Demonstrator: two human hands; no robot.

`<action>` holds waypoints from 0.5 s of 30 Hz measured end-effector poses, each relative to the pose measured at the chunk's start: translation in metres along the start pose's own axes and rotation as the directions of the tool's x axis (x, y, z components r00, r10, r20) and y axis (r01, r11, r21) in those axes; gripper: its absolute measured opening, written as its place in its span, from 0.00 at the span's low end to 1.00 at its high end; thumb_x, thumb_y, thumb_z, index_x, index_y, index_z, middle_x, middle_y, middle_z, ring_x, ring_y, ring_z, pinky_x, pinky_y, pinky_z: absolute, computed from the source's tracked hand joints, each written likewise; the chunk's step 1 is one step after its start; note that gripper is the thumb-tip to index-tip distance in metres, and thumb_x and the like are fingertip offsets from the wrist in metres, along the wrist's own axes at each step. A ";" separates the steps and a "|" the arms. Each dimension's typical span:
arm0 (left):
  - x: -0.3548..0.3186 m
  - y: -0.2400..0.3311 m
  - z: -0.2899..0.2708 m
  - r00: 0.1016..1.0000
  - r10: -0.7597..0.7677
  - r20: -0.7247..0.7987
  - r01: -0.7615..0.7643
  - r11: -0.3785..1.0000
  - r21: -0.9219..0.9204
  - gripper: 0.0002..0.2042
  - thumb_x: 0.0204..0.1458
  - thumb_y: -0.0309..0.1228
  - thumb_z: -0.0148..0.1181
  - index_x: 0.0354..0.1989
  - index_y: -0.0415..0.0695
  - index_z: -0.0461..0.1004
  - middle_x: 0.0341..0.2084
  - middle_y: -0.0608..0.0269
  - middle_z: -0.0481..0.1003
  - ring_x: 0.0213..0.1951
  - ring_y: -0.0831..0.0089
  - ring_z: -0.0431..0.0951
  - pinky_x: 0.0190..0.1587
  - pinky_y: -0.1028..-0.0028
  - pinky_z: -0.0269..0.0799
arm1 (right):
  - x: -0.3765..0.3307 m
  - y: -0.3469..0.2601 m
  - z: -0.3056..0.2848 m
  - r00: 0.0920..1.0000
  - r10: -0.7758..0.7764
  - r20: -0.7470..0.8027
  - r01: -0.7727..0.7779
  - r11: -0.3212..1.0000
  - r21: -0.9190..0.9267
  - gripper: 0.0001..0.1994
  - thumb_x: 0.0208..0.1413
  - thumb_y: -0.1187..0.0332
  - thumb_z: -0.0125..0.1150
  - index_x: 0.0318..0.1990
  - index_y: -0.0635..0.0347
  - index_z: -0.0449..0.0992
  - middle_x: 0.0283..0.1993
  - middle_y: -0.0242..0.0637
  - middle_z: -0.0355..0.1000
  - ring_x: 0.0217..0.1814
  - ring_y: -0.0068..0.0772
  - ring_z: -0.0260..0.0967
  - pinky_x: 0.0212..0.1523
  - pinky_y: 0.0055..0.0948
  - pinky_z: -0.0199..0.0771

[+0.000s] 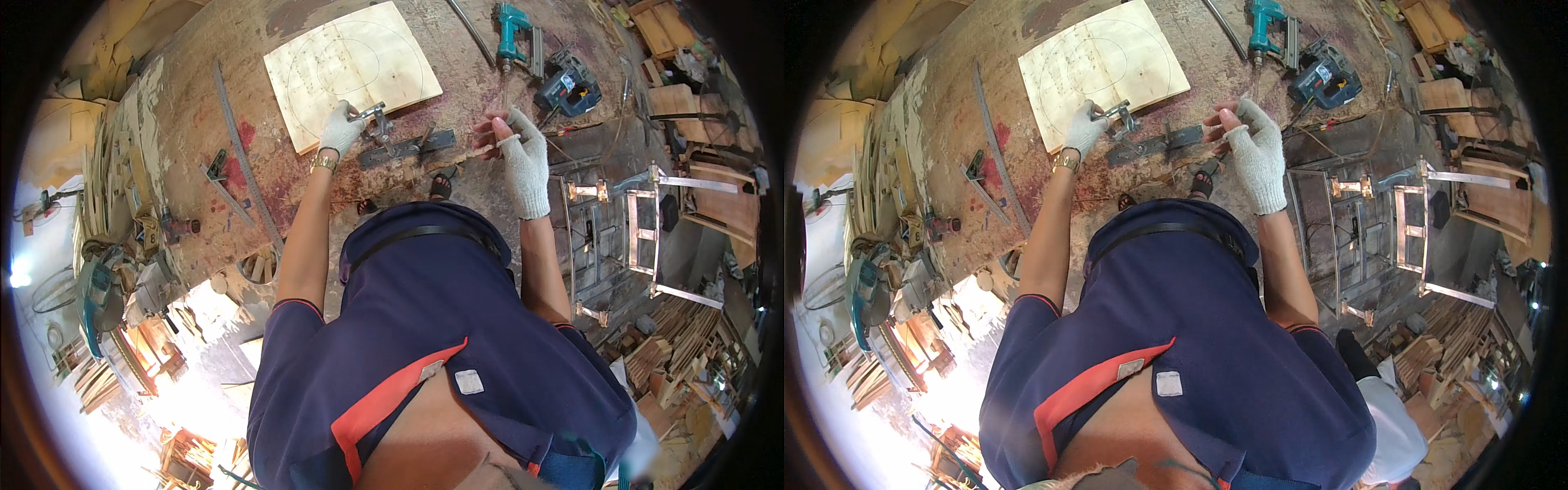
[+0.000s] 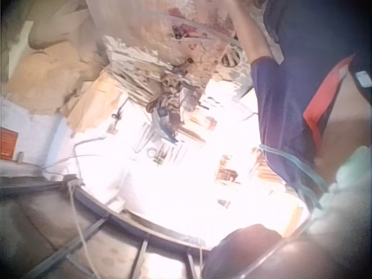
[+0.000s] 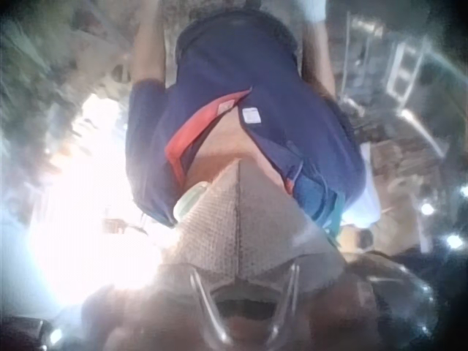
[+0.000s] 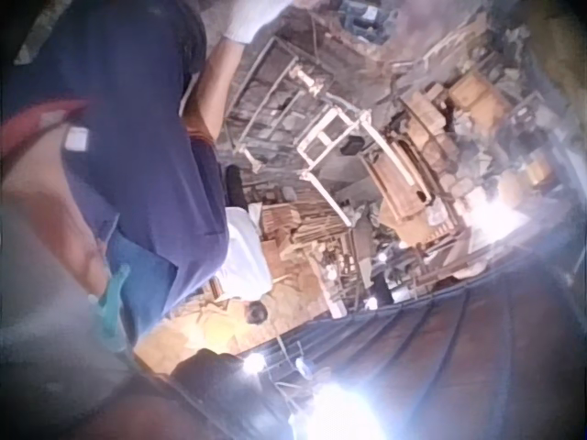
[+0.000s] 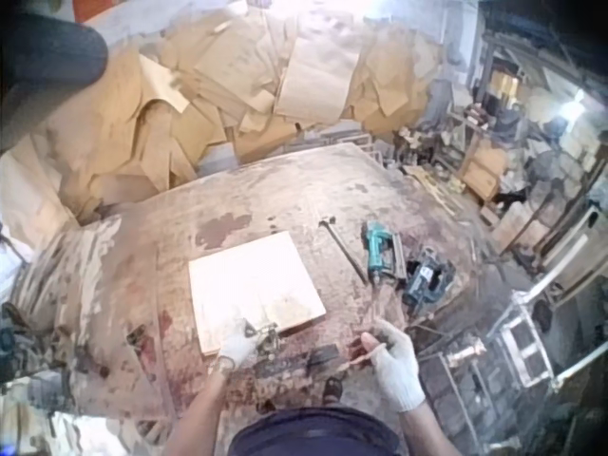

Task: The person assembles a metal frame by aligning and joining metal tubes with a metal bracket. They then use an angle grinder to smooth the edges of the assembled frame. The work is performed on a cluttered workshop table with various tools visible.

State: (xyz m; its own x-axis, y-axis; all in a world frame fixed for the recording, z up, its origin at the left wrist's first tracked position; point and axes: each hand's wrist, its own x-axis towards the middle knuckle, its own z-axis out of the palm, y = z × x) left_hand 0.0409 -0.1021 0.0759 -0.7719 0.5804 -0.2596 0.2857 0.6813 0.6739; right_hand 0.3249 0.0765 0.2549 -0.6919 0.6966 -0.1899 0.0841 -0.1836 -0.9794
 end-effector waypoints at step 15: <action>-0.156 0.160 -0.050 0.387 0.878 -0.281 -0.764 0.476 0.435 0.17 0.45 0.32 0.74 0.46 0.48 0.82 0.42 0.64 0.82 0.43 0.64 0.80 0.45 0.60 0.75 | 0.023 -0.017 0.060 0.945 -0.001 0.326 0.006 1.000 -0.015 0.20 0.74 0.60 0.59 0.64 0.67 0.76 0.42 0.34 0.82 0.44 0.20 0.76 0.44 0.23 0.77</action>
State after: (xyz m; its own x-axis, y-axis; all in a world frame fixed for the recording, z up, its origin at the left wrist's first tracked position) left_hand 0.1789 -0.1056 0.2591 -0.2075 0.6974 0.6860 0.9730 0.0749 0.2181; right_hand 0.2641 0.0541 0.2712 -0.8879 0.4326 -0.1564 0.0908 -0.1685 -0.9815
